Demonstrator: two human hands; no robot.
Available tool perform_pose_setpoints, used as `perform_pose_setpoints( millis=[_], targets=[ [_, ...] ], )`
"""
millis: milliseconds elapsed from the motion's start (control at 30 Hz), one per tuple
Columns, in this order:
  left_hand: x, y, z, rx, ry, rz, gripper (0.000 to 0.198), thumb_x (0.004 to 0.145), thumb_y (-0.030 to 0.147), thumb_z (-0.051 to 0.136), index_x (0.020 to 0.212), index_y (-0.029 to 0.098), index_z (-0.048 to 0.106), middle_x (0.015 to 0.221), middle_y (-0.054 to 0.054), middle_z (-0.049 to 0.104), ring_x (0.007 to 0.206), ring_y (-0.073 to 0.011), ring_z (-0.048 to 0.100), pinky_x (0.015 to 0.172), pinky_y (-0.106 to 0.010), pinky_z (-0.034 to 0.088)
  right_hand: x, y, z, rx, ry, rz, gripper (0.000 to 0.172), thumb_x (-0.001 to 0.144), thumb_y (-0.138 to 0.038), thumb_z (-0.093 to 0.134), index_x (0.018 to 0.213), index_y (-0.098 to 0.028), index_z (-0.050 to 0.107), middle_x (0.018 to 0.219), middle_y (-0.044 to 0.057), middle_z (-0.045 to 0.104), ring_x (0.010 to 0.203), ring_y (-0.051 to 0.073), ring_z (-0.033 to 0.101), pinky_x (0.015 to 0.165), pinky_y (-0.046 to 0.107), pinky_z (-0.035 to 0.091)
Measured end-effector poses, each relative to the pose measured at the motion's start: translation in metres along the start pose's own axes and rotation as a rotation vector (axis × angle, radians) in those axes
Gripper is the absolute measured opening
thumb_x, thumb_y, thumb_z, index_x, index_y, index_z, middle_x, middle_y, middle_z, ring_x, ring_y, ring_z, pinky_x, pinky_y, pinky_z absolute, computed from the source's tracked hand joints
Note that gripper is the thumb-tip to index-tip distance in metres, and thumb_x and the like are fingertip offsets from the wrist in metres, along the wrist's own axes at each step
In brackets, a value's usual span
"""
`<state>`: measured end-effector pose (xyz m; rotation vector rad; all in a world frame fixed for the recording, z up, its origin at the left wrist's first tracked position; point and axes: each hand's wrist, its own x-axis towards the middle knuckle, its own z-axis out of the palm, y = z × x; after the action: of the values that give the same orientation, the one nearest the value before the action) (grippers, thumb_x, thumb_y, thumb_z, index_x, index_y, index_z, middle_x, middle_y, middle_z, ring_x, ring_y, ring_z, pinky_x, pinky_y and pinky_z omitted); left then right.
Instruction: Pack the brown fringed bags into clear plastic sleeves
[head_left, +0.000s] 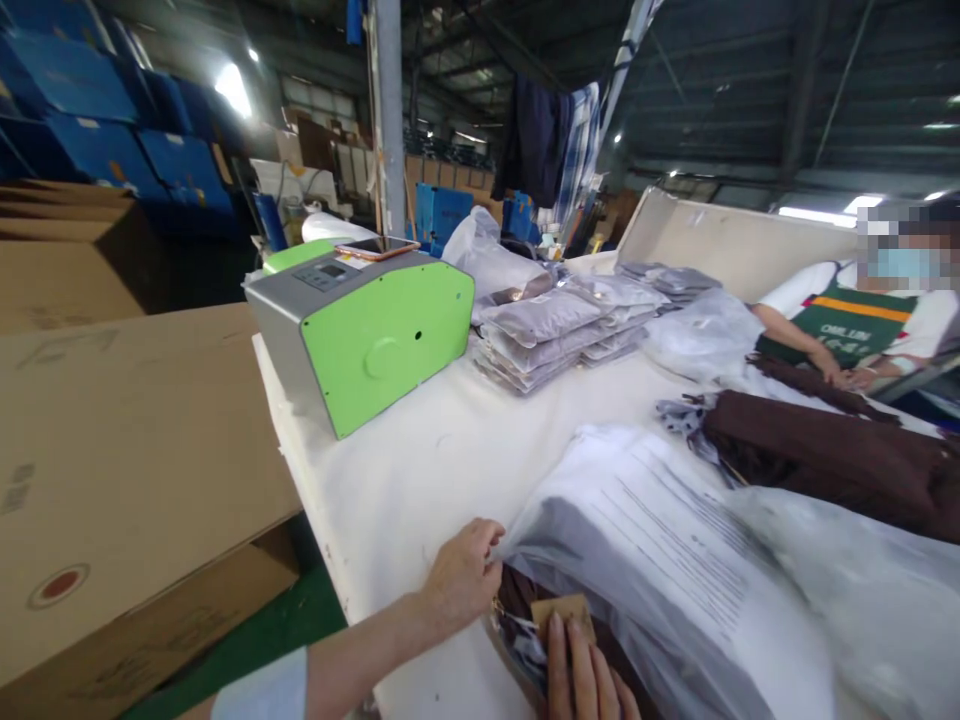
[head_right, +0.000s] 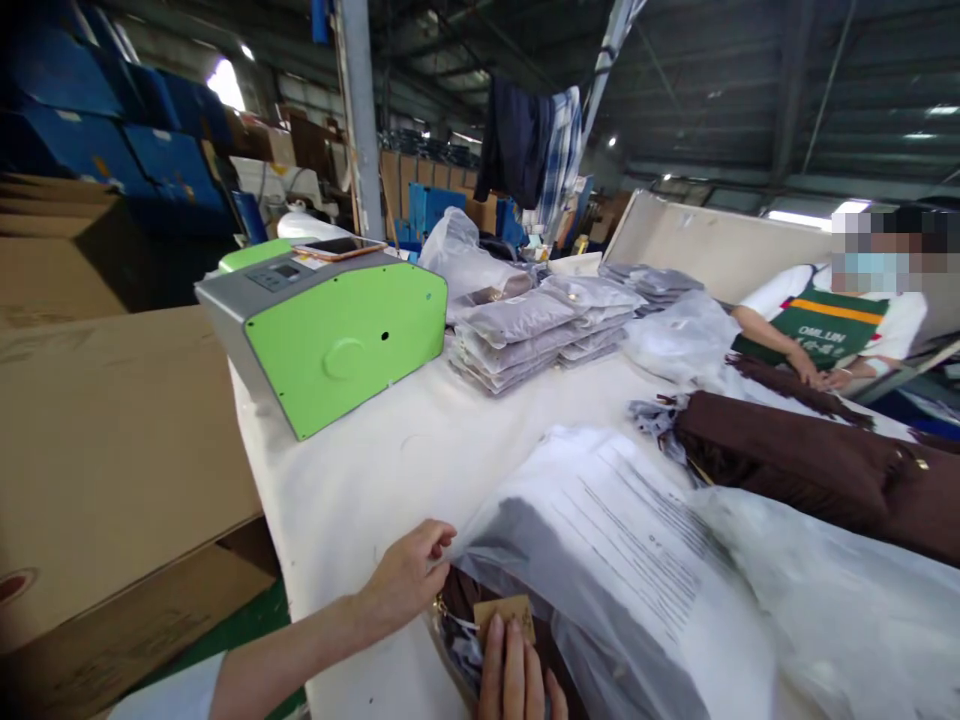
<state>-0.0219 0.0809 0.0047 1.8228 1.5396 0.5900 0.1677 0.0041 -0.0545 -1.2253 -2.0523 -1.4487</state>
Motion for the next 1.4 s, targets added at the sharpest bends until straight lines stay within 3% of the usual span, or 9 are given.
perform_pose_setpoints(
  millis=[133,200,400,600,867,1033,1200,1267,1400],
  targets=[
    [0.009,0.001,0.013,0.012,-0.007,0.035,0.021,0.074,0.012,0.046,0.092,0.019,0.055,0.088,-0.004,0.061,0.079,-0.0156,0.056,0.076,-0.026,0.042,-0.009,-0.011,-0.001,0.058,0.017,0.172,0.038,0.080,-0.016,0.037,0.105,-0.020,0.066,0.089,0.009,0.070,0.070,0.020,0.064,0.064,0.037,0.045],
    [0.011,-0.001,0.014,0.006,-0.020,0.062,0.012,0.079,0.018,0.044,0.082,0.019,0.056,0.082,-0.003,0.061,0.077,-0.0163,0.055,0.075,-0.026,0.041,-0.012,-0.013,-0.004,0.109,-0.073,0.166,0.039,0.081,-0.018,0.039,0.113,-0.020,0.061,0.095,0.009,0.069,0.075,0.020,0.065,0.068,0.036,0.044],
    [0.013,-0.013,0.011,-0.069,-0.002,0.017,0.014,0.074,0.015,0.039,0.069,0.020,0.052,0.067,0.001,0.057,0.069,-0.0144,0.053,0.068,-0.023,0.040,-0.008,-0.005,-0.012,0.096,-0.186,0.176,0.036,0.082,-0.014,0.036,0.105,-0.015,0.064,0.100,0.011,0.068,0.084,0.022,0.062,0.066,0.034,0.044],
    [0.013,-0.012,0.012,-0.172,-0.019,-0.075,0.015,0.074,0.024,0.040,0.065,0.019,0.050,0.057,0.004,0.050,0.057,-0.0129,0.050,0.056,-0.021,0.038,0.000,0.003,-0.011,0.075,-0.308,0.136,0.039,0.079,-0.011,0.037,0.111,-0.008,0.059,0.111,0.018,0.061,0.089,0.026,0.060,0.062,0.034,0.045],
    [0.006,-0.009,0.005,-0.185,-0.096,-0.107,0.013,0.074,0.020,0.039,0.064,0.020,0.046,0.047,0.006,0.044,0.044,-0.0115,0.045,0.046,-0.020,0.035,0.015,0.018,-0.009,0.065,-0.370,0.109,0.040,0.078,-0.007,0.035,0.112,-0.002,0.056,0.111,0.022,0.060,0.088,0.028,0.059,0.055,0.031,0.046],
    [-0.005,-0.009,0.007,-0.132,-0.039,-0.045,0.013,0.073,0.014,0.040,0.064,0.020,0.047,0.054,0.005,0.046,0.052,-0.0114,0.046,0.054,-0.020,0.034,0.026,0.025,-0.010,0.101,-0.352,0.155,0.036,0.078,-0.003,0.033,0.104,-0.002,0.057,0.106,0.021,0.062,0.081,0.025,0.059,0.055,0.032,0.047],
    [-0.015,-0.009,0.011,-0.211,0.020,-0.095,0.014,0.078,0.019,0.039,0.068,0.020,0.050,0.048,0.007,0.045,0.043,-0.0106,0.047,0.046,-0.019,0.035,0.024,0.026,-0.007,0.107,-0.361,0.113,0.037,0.075,-0.001,0.036,0.106,-0.002,0.056,0.108,0.021,0.062,0.082,0.027,0.058,0.055,0.033,0.047],
    [-0.020,-0.009,0.014,-0.190,0.117,-0.001,0.017,0.080,0.022,0.040,0.069,0.020,0.052,0.047,0.006,0.047,0.042,-0.0108,0.049,0.045,-0.019,0.036,0.024,0.027,-0.005,0.099,-0.367,0.091,0.037,0.074,0.000,0.038,0.107,-0.001,0.056,0.108,0.022,0.061,0.081,0.027,0.058,0.054,0.033,0.046],
    [-0.034,-0.015,0.024,0.021,0.333,0.483,0.024,0.087,0.019,0.035,0.073,0.020,0.054,0.057,0.002,0.056,0.049,-0.0107,0.056,0.049,-0.019,0.040,0.033,0.027,0.002,0.073,-0.420,0.085,0.039,0.075,-0.002,0.039,0.110,-0.002,0.056,0.111,0.022,0.060,0.079,0.025,0.057,0.053,0.033,0.045]
  ],
)
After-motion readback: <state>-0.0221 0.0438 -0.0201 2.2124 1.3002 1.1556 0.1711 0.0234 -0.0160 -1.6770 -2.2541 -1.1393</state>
